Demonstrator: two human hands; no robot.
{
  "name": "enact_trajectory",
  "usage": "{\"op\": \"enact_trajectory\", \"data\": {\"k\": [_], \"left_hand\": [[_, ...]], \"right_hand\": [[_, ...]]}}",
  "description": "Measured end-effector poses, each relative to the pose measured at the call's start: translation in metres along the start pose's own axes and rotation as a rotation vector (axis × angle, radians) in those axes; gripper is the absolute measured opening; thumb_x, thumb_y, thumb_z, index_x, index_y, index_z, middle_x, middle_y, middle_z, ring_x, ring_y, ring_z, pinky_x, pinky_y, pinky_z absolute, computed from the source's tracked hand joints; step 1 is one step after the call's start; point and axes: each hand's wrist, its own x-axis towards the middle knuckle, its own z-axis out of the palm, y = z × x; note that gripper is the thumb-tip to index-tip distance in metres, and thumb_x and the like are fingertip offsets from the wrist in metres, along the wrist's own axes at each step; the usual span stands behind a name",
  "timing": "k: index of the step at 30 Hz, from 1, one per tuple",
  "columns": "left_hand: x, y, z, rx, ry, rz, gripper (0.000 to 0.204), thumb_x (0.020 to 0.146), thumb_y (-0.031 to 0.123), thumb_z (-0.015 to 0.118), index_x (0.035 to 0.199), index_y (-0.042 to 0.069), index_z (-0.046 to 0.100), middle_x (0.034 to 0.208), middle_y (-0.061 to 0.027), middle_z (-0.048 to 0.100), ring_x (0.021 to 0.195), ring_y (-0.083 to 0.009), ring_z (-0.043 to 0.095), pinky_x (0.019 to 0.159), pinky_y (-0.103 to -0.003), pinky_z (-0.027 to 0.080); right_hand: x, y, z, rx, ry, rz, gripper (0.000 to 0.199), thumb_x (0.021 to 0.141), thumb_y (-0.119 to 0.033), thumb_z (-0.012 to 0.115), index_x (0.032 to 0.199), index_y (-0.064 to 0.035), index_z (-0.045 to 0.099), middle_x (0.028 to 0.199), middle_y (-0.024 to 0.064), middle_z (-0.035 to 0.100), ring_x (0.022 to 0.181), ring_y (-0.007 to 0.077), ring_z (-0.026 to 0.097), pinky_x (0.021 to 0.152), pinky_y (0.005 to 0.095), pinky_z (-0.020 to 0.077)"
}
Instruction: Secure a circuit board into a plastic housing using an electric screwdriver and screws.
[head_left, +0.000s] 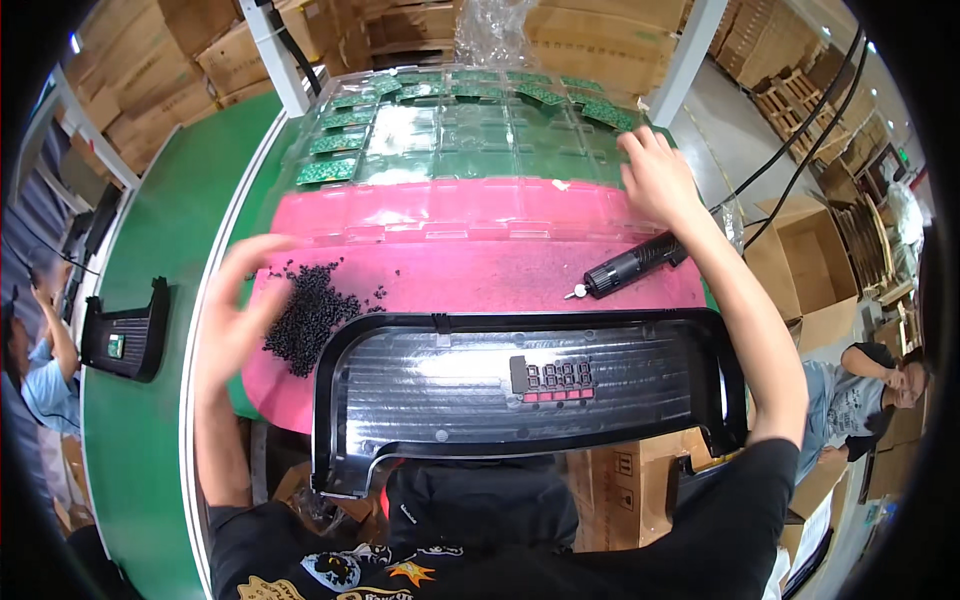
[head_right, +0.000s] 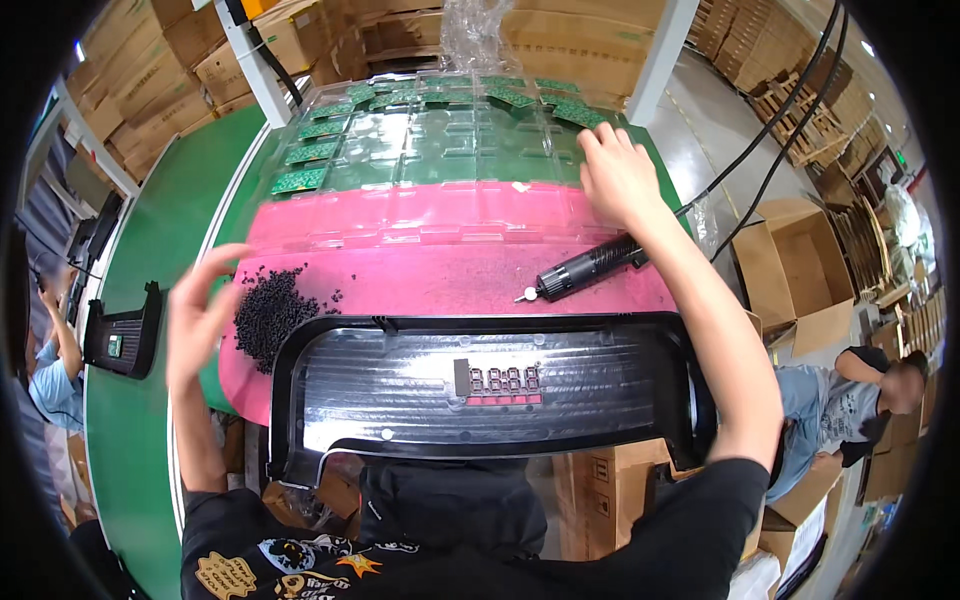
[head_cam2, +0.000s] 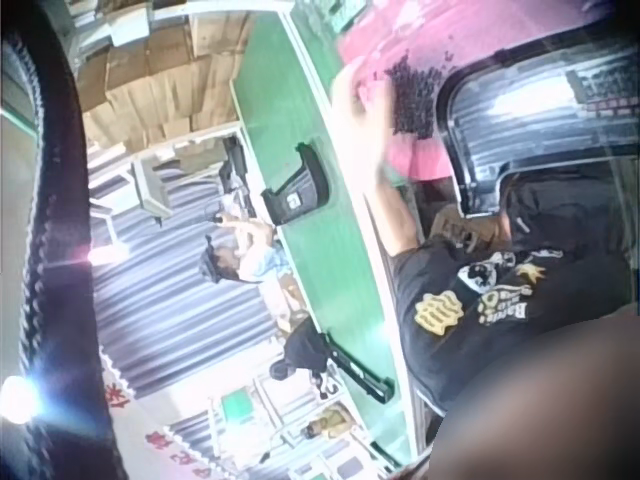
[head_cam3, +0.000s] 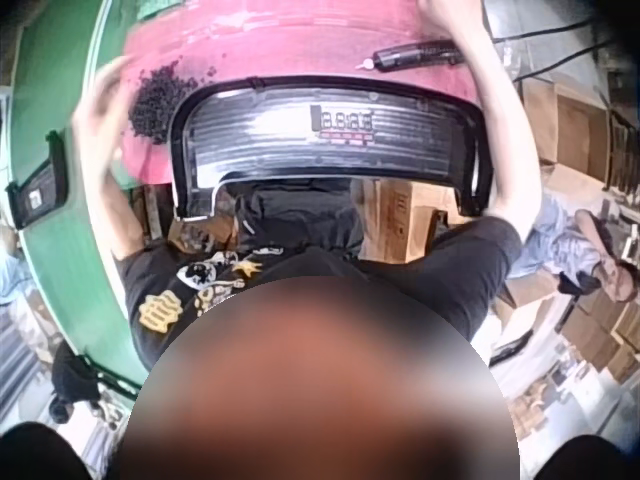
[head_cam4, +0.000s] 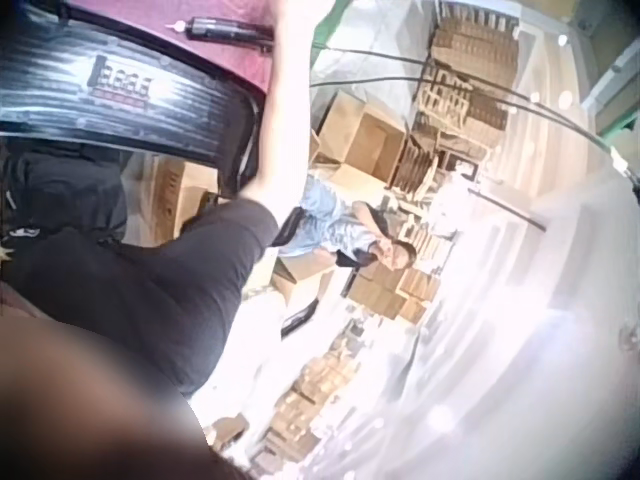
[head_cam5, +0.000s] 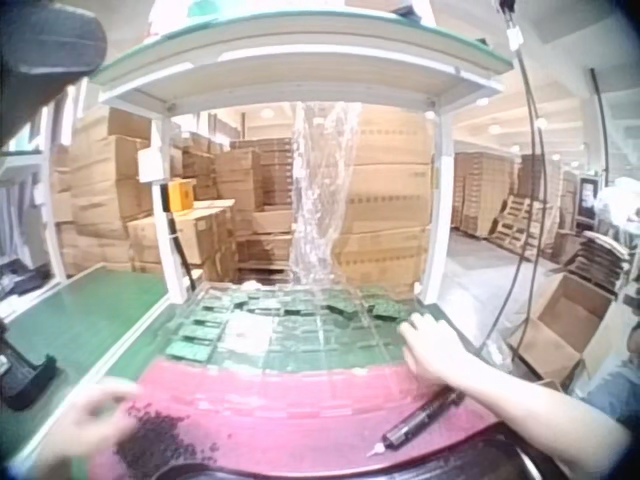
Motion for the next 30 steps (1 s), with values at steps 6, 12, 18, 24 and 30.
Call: {"op": "enact_trajectory", "data": {"k": [6,12,18,24,30], "left_hand": [[0.053,0.046,0.084,0.129,-0.726,0.426,0.053,0.087,0.026,0.072,0.132,0.005,0.054,0.125,-0.0140,0.059,0.121,-0.0323,0.053,0.105,-0.042,0.042],[0.044,0.025,0.103,0.189,-0.748,0.341,0.032,0.087,0.018,0.068,0.115,0.003,0.059,0.105,-0.0135,0.062,0.102,-0.0337,0.061,0.089,-0.044,0.050],[0.046,0.027,0.098,0.177,-0.689,0.401,0.021,0.085,0.016,0.069,0.099,0.002,0.062,0.095,-0.0125,0.063,0.096,-0.0340,0.063,0.082,-0.045,0.051],[0.046,0.035,0.078,0.191,-0.623,0.313,0.037,0.084,0.023,0.072,0.112,0.002,0.061,0.106,-0.0146,0.062,0.101,-0.0356,0.061,0.085,-0.044,0.050],[0.048,0.084,0.086,0.096,-0.119,0.298,0.058,0.084,0.013,0.074,0.136,0.002,0.049,0.116,-0.0169,0.064,0.104,-0.0314,0.064,0.086,-0.038,0.051]], "right_hand": [[0.069,0.027,0.090,-0.223,-0.299,0.337,0.038,0.089,-0.015,0.058,0.127,-0.0197,0.060,0.132,0.0083,0.051,0.129,0.0267,0.046,0.102,0.0487,0.0440],[0.082,0.025,0.100,-0.314,-0.529,0.251,0.052,0.091,-0.011,0.057,0.142,-0.0116,0.048,0.164,0.0046,0.023,0.147,0.0258,0.028,0.112,0.0505,0.0348],[0.069,0.024,0.085,-0.353,-0.349,0.156,0.058,0.085,-0.006,0.061,0.140,-0.0011,0.046,0.156,0.0078,0.036,0.144,0.0245,0.032,0.114,0.0479,0.0326],[0.044,-0.018,-0.006,0.106,0.321,-0.293,0.037,0.078,-0.001,0.066,0.114,0.0012,0.062,0.121,0.0104,0.063,0.119,0.0282,0.056,0.101,0.0408,0.0437],[-0.032,-0.118,-0.110,0.642,0.182,-0.510,0.026,0.074,0.004,0.074,0.099,0.0003,0.066,0.104,0.0109,0.068,0.103,0.0288,0.064,0.088,0.0373,0.0531]]}}
